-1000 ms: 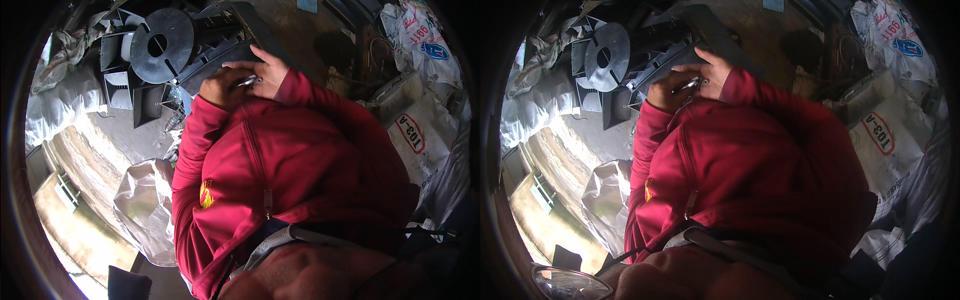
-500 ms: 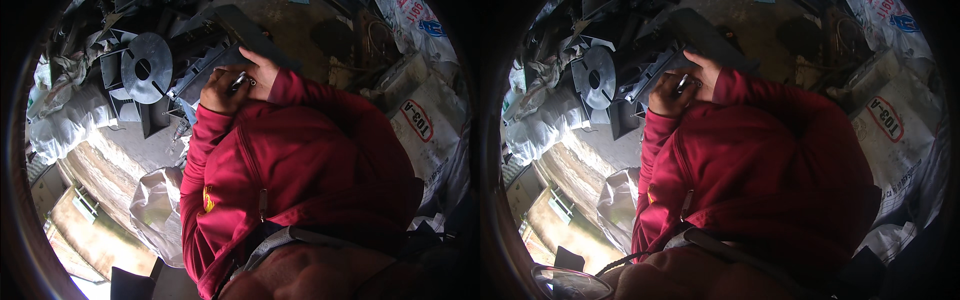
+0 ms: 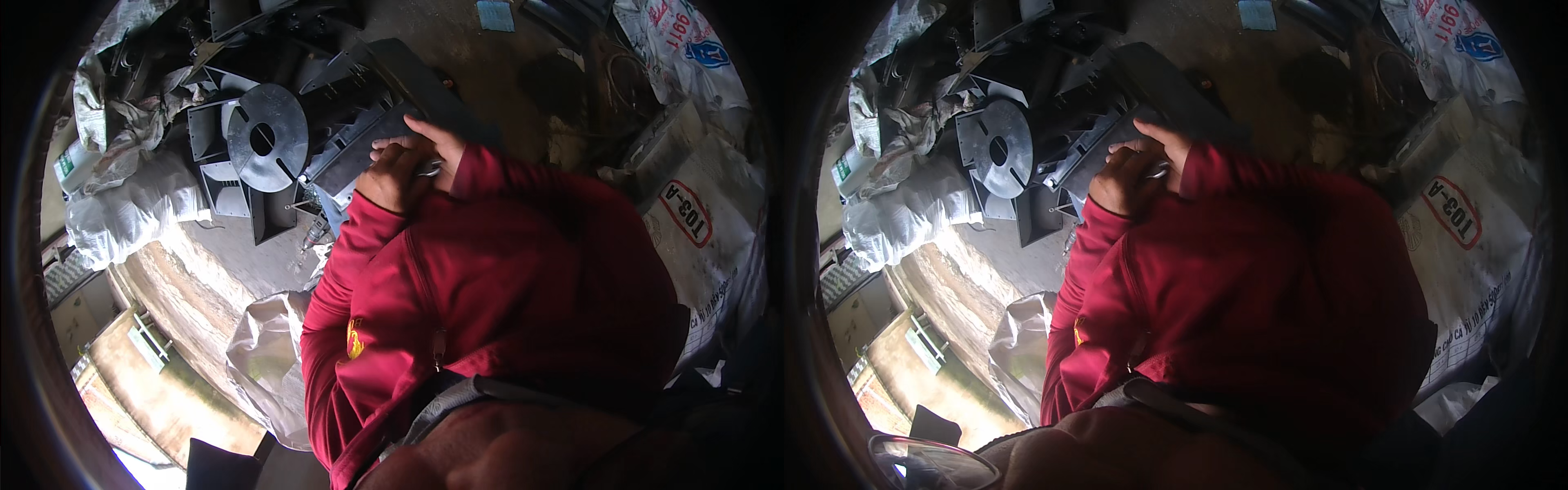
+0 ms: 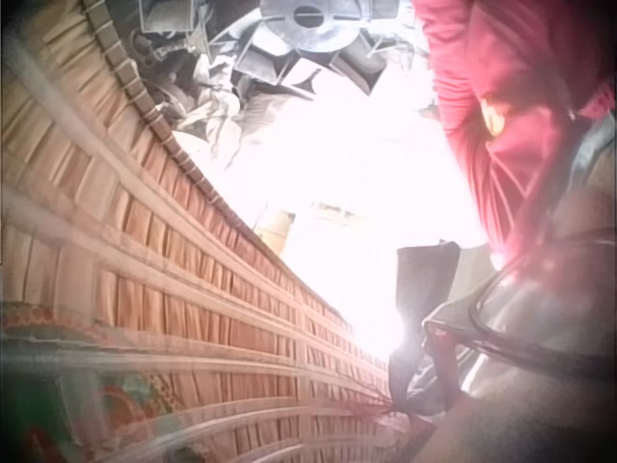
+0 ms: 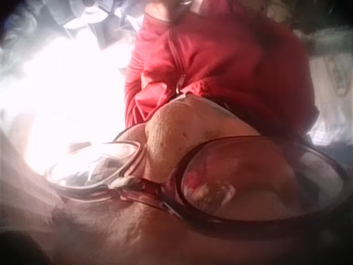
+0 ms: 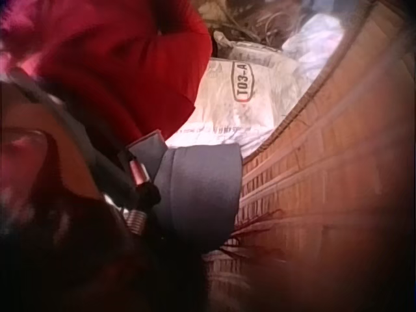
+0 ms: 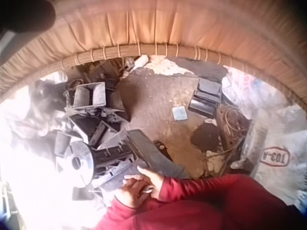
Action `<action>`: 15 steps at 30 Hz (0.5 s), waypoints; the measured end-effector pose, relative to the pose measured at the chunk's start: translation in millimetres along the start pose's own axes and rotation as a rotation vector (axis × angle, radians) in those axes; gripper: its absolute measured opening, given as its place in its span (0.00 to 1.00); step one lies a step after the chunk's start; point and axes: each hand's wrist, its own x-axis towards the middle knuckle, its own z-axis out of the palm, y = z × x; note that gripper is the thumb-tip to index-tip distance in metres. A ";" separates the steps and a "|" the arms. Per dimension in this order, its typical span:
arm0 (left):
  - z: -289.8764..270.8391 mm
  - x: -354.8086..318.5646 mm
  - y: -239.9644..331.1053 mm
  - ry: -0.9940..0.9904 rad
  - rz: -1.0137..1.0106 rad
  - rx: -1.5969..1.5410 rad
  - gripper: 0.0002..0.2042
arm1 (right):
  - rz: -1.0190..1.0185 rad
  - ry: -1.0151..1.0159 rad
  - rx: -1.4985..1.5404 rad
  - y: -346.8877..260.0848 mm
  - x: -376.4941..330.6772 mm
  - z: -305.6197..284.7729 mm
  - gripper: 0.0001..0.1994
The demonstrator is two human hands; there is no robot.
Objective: The person uses a wrench to tighten bolts on a metal assembly with a circular disc. They repeatedly adjust the position of the assembly and re-tighten the fasteners.
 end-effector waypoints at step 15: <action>-12.4 -5.3 -16.3 0.289 -0.164 -0.115 0.07 | -0.110 0.224 -0.527 -5.4 0.1 -8.2 0.11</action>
